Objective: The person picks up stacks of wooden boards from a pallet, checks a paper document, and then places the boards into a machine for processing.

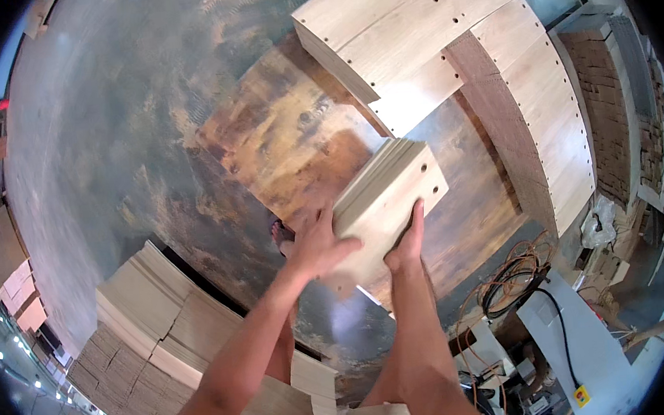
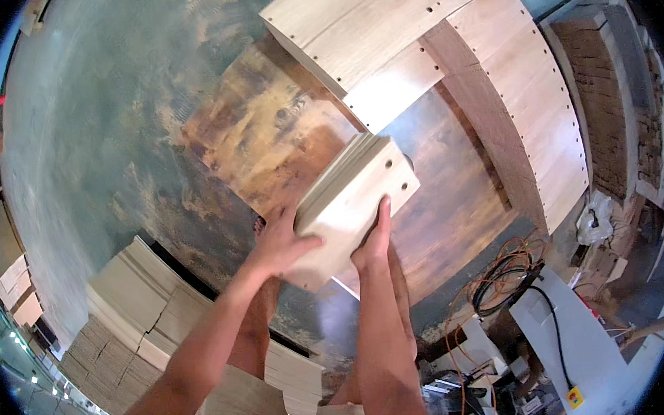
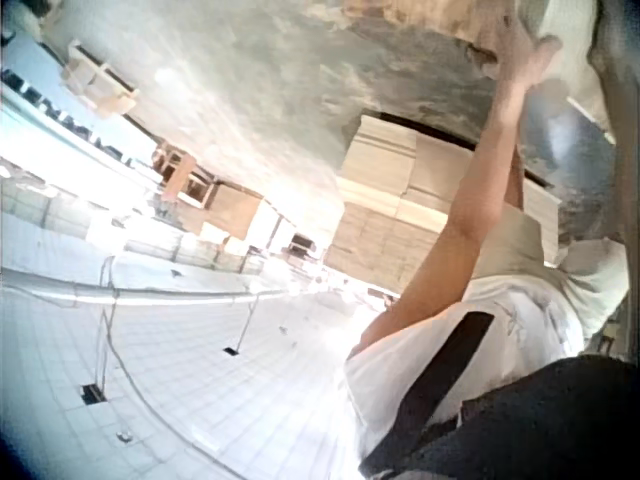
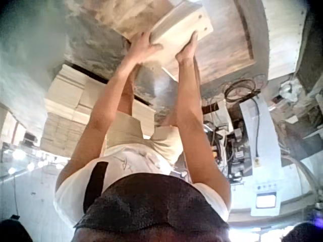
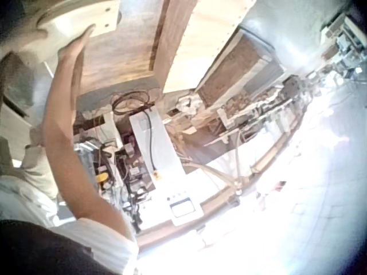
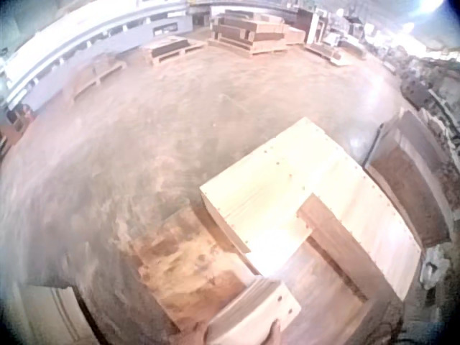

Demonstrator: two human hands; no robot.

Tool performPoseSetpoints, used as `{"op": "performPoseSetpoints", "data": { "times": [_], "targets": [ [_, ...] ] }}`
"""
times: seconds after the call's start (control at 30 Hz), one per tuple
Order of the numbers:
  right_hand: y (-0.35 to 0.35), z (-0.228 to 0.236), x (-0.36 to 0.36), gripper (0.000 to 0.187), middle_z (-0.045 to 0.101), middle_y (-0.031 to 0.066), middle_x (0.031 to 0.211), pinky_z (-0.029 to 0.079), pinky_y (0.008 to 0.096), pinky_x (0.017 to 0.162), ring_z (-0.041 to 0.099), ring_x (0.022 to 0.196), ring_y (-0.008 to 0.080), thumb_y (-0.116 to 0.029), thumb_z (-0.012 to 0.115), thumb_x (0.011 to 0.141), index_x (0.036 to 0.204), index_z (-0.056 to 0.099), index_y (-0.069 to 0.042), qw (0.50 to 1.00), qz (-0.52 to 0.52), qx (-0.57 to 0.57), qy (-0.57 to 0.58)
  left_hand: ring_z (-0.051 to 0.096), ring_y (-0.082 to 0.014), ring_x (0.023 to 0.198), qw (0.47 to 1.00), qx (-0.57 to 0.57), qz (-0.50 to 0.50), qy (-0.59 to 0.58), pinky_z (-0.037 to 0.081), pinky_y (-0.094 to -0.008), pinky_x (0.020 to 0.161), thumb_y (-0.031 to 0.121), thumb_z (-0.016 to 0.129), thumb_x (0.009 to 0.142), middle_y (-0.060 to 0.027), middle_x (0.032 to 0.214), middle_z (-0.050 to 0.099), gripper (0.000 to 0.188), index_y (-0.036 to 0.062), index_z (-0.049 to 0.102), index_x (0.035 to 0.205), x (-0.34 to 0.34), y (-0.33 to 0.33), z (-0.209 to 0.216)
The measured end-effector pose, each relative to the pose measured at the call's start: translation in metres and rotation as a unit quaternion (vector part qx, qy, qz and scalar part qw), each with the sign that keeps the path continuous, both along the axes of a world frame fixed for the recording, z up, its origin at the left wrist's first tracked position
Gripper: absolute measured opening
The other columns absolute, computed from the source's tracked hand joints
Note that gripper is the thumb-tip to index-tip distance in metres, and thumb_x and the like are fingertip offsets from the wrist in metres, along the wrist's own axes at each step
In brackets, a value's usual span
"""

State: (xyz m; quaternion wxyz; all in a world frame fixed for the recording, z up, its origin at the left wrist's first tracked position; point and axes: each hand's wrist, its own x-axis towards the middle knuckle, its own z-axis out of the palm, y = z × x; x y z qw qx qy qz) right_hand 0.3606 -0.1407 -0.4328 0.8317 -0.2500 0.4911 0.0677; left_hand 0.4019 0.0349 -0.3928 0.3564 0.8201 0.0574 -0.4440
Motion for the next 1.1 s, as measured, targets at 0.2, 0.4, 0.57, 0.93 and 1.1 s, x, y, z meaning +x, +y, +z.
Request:
{"op": "performPoseSetpoints", "data": {
  "times": [0.2, 0.4, 0.57, 0.93, 1.1],
  "targets": [
    [-0.084, -0.095, 0.064, 0.078, 0.044, 0.0146, 0.144, 0.038, 0.0454, 0.106, 0.046, 0.128, 0.0315, -0.059, 0.050, 0.093, 0.146, 0.032, -0.005, 0.999, -0.010, -0.048, 0.004, 0.054, -0.0380, 0.120, 0.992, -0.123, 0.009, 0.037, 0.042, -0.0388, 0.101, 0.043, 0.072, 0.077, -0.0289, 0.129, 0.053, 0.081, -0.0094, 0.046, 0.133, 0.092, -0.078, -0.095],
    [-0.136, -0.152, 0.117, 0.074, 0.045, 0.0142, 0.142, 0.040, 0.0445, 0.105, 0.048, 0.126, 0.0307, -0.055, 0.050, 0.094, 0.144, 0.033, -0.004, 0.997, 0.031, -0.074, -0.013, 0.052, -0.0385, 0.122, 0.996, -0.092, 0.015, 0.006, 0.041, -0.0408, 0.102, 0.050, 0.069, 0.078, -0.0279, 0.130, 0.053, 0.084, -0.0081, 0.046, 0.133, 0.120, -0.128, -0.173],
    [-0.142, -0.168, 0.144, 0.076, 0.044, 0.0141, 0.144, 0.038, 0.0437, 0.107, 0.048, 0.127, 0.0309, -0.056, 0.052, 0.093, 0.145, 0.032, -0.003, 0.995, 0.008, -0.104, -0.002, 0.051, -0.0374, 0.123, 0.995, -0.061, 0.069, -0.038, 0.040, -0.0422, 0.103, 0.047, 0.068, 0.083, -0.0240, 0.131, 0.053, 0.077, -0.0023, 0.044, 0.137, 0.139, -0.140, -0.171],
    [-0.201, -0.157, 0.201, 0.093, 0.032, 0.0193, 0.150, 0.031, 0.0431, 0.110, 0.036, 0.135, 0.0319, -0.049, 0.069, 0.083, 0.147, 0.025, 0.003, 0.736, 0.243, -0.622, 0.106, 0.044, -0.0207, 0.125, 0.832, -0.201, 0.517, 0.017, 0.034, -0.0351, 0.104, 0.038, 0.066, 0.089, -0.0138, 0.137, 0.047, 0.074, 0.0005, 0.032, 0.143, 0.085, -0.128, -0.204],
    [-0.242, -0.136, 0.257, 0.100, 0.039, 0.0251, 0.145, 0.028, 0.0397, 0.112, 0.037, 0.135, 0.0368, -0.055, 0.074, 0.074, 0.144, 0.034, 0.004, 0.741, 0.527, -0.417, -0.007, 0.042, -0.0181, 0.126, 0.812, -0.228, 0.537, 0.025, 0.032, -0.0350, 0.106, 0.039, 0.064, 0.090, -0.0105, 0.137, 0.047, 0.074, 0.0034, 0.029, 0.146, 0.094, -0.134, -0.188]
  ]
}}
